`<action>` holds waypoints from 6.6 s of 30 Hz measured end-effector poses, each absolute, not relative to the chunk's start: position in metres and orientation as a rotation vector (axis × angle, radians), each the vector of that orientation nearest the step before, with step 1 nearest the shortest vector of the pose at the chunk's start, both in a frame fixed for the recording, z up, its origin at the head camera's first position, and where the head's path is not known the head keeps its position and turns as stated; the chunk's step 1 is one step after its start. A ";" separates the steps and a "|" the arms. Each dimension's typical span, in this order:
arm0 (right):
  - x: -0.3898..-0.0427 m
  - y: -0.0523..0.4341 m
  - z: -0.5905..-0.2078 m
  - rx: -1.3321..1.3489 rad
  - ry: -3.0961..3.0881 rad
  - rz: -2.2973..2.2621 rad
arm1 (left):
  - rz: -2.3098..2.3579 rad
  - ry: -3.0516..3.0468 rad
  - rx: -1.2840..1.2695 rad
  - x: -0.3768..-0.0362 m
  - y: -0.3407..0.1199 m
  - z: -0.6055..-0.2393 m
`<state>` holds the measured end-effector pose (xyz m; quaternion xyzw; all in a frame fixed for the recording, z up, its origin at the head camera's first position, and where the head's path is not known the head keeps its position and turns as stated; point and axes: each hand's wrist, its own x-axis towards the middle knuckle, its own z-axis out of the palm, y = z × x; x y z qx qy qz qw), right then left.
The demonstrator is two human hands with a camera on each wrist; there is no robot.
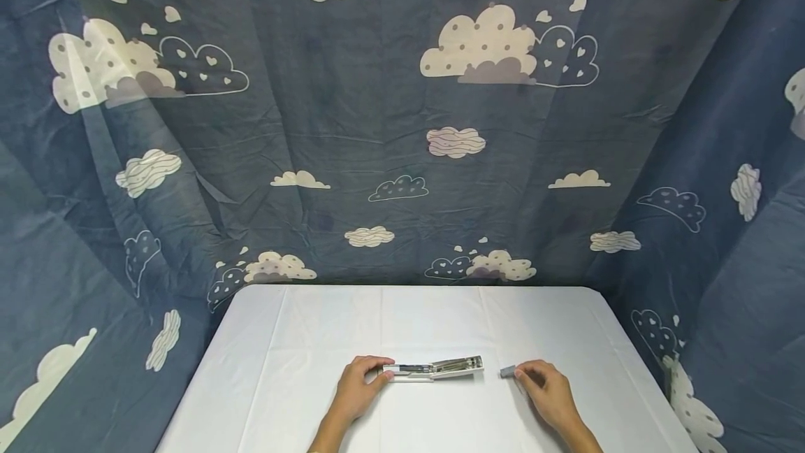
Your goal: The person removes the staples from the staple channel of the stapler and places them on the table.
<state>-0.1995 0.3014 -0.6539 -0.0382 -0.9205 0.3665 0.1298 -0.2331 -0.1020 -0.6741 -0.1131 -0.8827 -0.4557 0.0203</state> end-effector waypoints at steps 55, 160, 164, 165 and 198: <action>-0.205 0.307 -0.662 -0.165 -2.823 0.922 | -1.449 -2.740 -0.380 -0.235 -0.103 -0.672; -0.226 0.095 -0.645 0.498 -2.763 1.016 | -1.418 -2.732 -0.397 -0.237 -0.105 -0.673; -0.227 0.093 -0.645 0.463 -2.741 1.051 | -1.397 -2.731 -0.402 -0.236 -0.105 -0.673; -0.227 0.092 -0.645 0.457 -2.736 1.066 | -1.394 -2.734 -0.405 -0.236 -0.105 -0.673; -0.228 0.087 -0.642 0.326 -2.705 1.170 | -1.397 -2.725 -0.398 -0.237 -0.104 -0.675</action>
